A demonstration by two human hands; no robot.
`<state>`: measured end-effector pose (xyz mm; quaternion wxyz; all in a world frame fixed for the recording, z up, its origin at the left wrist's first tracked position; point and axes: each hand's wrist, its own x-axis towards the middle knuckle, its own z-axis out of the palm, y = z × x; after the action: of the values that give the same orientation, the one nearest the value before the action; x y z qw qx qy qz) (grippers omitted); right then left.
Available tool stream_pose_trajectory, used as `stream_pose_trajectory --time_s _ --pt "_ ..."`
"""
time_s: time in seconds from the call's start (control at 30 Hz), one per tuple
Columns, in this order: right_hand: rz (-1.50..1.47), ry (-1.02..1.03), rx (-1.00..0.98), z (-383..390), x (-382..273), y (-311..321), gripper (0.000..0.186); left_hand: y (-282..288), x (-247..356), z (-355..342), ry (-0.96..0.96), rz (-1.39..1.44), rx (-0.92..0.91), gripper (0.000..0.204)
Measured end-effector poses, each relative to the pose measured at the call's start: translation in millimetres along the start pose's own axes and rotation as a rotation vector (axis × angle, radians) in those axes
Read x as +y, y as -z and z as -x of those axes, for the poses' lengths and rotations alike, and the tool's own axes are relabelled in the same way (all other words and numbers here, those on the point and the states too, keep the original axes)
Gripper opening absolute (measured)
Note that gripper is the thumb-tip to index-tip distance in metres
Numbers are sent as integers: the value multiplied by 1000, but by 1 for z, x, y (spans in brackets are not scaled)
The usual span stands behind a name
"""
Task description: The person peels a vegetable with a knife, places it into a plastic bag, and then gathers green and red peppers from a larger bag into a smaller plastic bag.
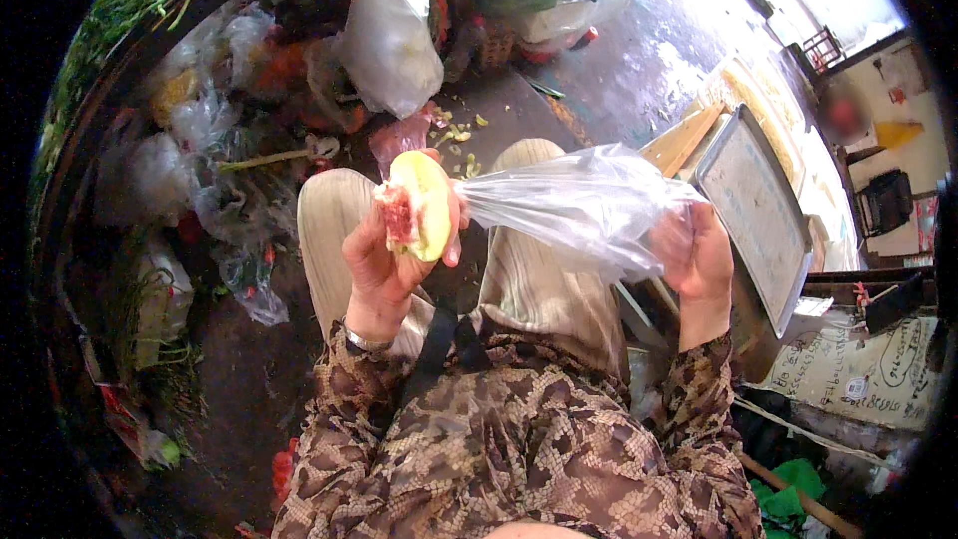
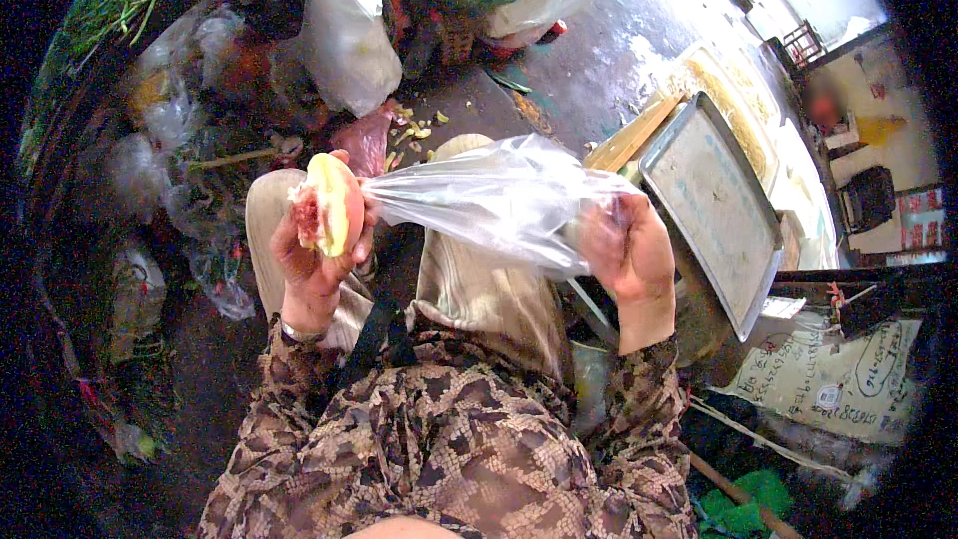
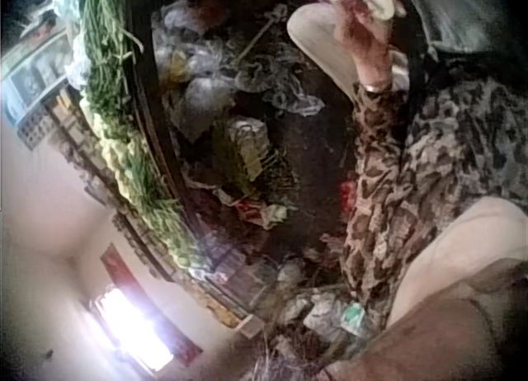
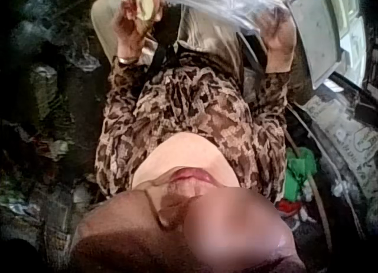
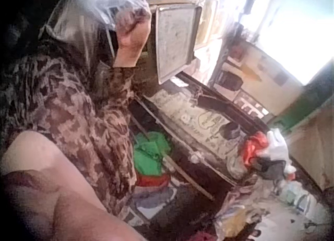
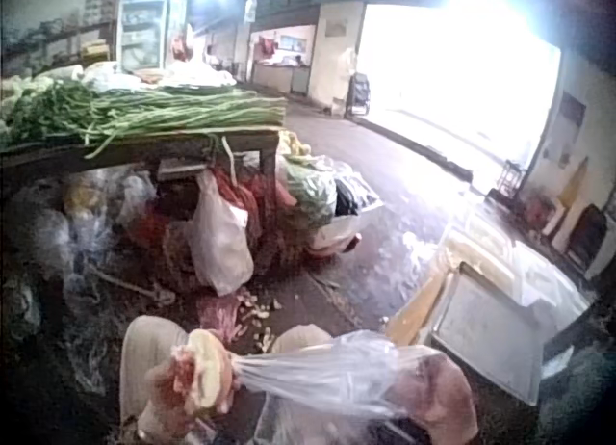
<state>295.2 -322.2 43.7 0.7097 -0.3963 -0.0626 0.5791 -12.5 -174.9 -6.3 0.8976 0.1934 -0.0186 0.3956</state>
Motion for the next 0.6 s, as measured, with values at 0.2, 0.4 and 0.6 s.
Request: stream_pose_trajectory --time_s 0.2,0.4,0.6 --pt "-270 59 -613 5 -8 -11 40 -5 -8 -1 74 156 107 75" --pt "565 259 -109 12 1 -71 59 -10 -4 1 65 -219 139 61" --pt "1116 212 -312 6 7 -109 56 -22 -10 -4 191 -495 87 59"
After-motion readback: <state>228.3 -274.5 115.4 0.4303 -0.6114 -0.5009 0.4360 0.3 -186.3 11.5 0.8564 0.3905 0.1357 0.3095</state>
